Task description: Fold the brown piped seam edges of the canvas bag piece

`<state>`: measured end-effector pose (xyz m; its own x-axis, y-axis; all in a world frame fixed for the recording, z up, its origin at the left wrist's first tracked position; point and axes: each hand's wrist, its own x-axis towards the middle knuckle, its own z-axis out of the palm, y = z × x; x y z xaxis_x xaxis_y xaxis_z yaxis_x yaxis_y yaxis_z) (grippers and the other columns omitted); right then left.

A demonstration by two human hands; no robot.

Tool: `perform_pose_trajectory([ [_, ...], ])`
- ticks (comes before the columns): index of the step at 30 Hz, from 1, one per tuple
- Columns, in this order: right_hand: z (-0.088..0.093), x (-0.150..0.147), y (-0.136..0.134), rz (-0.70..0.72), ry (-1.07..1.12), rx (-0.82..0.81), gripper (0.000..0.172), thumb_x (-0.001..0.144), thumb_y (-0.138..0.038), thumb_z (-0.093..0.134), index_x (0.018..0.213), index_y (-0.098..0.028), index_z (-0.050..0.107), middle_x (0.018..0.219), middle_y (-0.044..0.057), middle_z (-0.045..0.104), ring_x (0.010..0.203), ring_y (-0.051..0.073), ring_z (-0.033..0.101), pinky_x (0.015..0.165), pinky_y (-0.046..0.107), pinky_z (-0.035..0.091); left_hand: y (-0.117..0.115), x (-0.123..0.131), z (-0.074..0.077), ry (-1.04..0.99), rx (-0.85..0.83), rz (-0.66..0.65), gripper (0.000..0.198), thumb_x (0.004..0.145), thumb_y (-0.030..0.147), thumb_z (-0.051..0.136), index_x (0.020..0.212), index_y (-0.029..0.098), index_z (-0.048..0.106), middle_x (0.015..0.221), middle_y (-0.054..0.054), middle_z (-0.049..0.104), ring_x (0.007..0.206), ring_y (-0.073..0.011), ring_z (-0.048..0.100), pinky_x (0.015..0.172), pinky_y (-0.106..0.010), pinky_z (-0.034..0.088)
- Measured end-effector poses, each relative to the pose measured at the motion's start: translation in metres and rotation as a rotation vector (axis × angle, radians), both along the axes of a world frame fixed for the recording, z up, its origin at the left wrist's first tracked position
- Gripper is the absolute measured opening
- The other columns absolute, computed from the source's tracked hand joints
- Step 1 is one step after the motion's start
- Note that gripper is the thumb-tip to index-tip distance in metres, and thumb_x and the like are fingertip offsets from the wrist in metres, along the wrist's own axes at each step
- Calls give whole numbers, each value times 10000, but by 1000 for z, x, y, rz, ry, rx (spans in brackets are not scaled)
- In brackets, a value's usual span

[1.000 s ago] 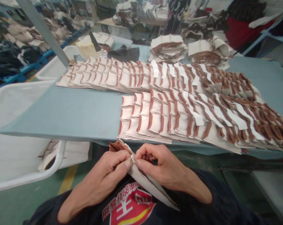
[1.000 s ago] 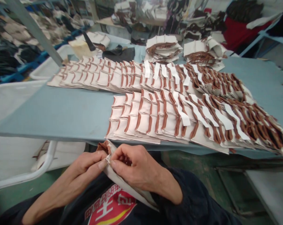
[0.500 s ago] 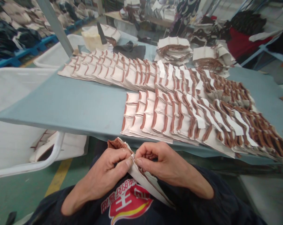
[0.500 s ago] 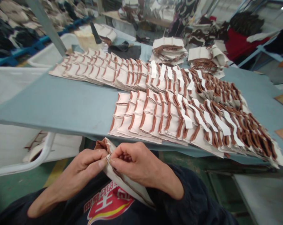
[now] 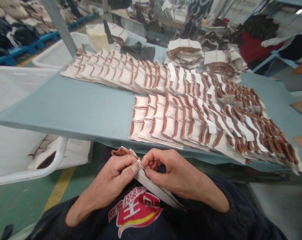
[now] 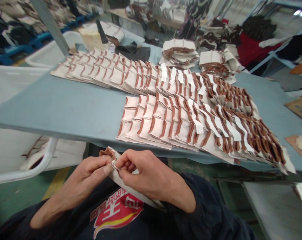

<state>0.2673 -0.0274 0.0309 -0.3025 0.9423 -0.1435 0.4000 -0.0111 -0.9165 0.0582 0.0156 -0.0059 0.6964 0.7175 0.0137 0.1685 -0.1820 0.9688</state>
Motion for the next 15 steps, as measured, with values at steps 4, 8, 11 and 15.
perform_pose_trajectory([
  [4, 2, 2, -5, 0, -92, 91, 121, 860, -69, 674, 902, -169, 728, 798, -22, 753, 711, 104, 695, 686, 183, 505, -3, 3, 3, 12, 16, -13, 374, 1031, 293, 446, 685, 181, 532, 670, 45, 500, 625, -111, 462, 606, -235, 379],
  [8, 4, 3, -7, -13, -170, 141, 102, 888, -78, 685, 866, -167, 727, 757, -18, 762, 676, 110, 710, 645, 187, 479, -4, 5, 2, 22, 29, -44, 373, 1037, 279, 440, 696, 177, 553, 665, 46, 516, 615, -104, 471, 586, -220, 379],
  [11, 1, 2, -8, -31, -226, 193, 115, 884, -65, 685, 842, -166, 718, 725, -17, 751, 634, 110, 692, 598, 193, 438, -3, 7, 0, 22, 45, -63, 356, 1042, 256, 440, 719, 177, 567, 671, 53, 530, 615, -98, 481, 584, -209, 377],
  [15, -8, 3, -9, -47, -328, 304, 122, 874, -60, 696, 806, -161, 691, 668, -21, 703, 564, 102, 626, 549, 210, 373, -1, 12, -1, 46, 82, -49, 358, 1036, 240, 435, 691, 187, 513, 646, 61, 496, 597, -97, 461, 572, -213, 361],
])
